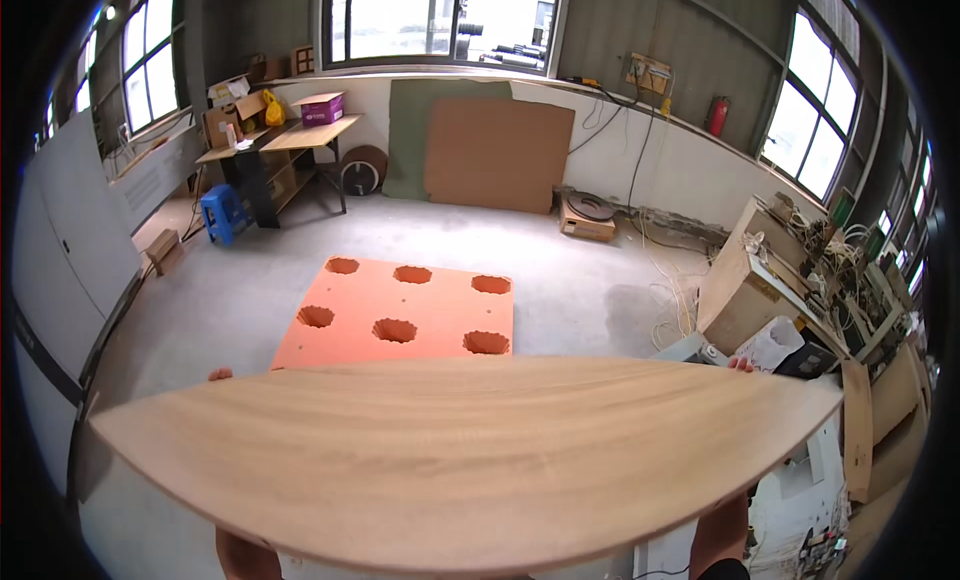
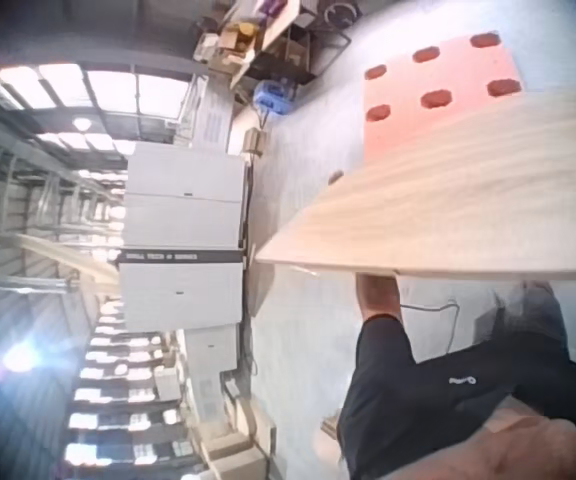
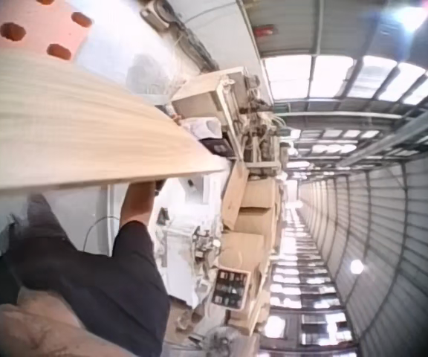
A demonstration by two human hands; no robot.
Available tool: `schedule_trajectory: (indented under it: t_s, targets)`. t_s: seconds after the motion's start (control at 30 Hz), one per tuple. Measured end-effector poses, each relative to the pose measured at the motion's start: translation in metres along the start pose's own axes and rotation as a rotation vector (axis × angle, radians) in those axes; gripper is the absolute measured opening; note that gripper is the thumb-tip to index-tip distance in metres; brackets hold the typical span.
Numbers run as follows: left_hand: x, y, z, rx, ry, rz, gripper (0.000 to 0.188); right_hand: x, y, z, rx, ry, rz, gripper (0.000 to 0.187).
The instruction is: Trimming excess edge banding from a curved wooden panel using a manual handheld trimmer.
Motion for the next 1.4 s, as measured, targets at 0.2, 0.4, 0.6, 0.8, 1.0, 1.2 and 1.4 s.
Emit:
schedule_trajectory:
  t_s: [0.2, 0.4, 0.6, 0.8, 1.0, 1.2, 1.4]
  targets:
    - [0.159, 0.174, 0.154, -0.161, -0.879, 0.491, 0.044, -0.201, 0.043, 0.094, -0.281, 0.719, -0.28, 0.053]
    - [0.165, 0.243, 0.197, -0.202, -1.085, 0.537, 0.047, -0.36, 0.072, 0.158, -0.369, 0.817, -0.507, 0.055]
    - [0.179, 0.26, 0.21, -0.19, -1.141, 0.597, 0.051, -0.436, 0.092, 0.213, -0.459, 0.85, -0.565, 0.058]
    - [0.229, 0.265, 0.208, -0.026, -1.117, 0.714, 0.056, -0.403, 0.139, 0.251, -0.556, 0.865, -0.466, 0.06]
    - [0.309, 0.211, 0.206, 0.407, -1.076, 0.73, 0.062, -0.319, 0.299, 0.253, -0.3, 0.654, -0.543, 0.048]
    - [0.343, 0.195, 0.246, 0.105, -1.392, 0.781, 0.064, -0.187, 0.532, 0.352, -0.355, 0.894, -0.844, 0.029]
    - [0.316, 0.205, 0.24, 0.159, -1.477, 0.85, 0.059, -0.045, 0.672, 0.402, -0.446, 1.367, -1.03, 0.029]
Point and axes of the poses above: each hand's wrist, its own y-axis away from the middle knuckle, its own x-axis out of the palm, z = x × y, the point moved 10 cm from there along -y, towards the middle knuckle, and after that the axes turned 2 degrees about -x, right-handed, at the moved point
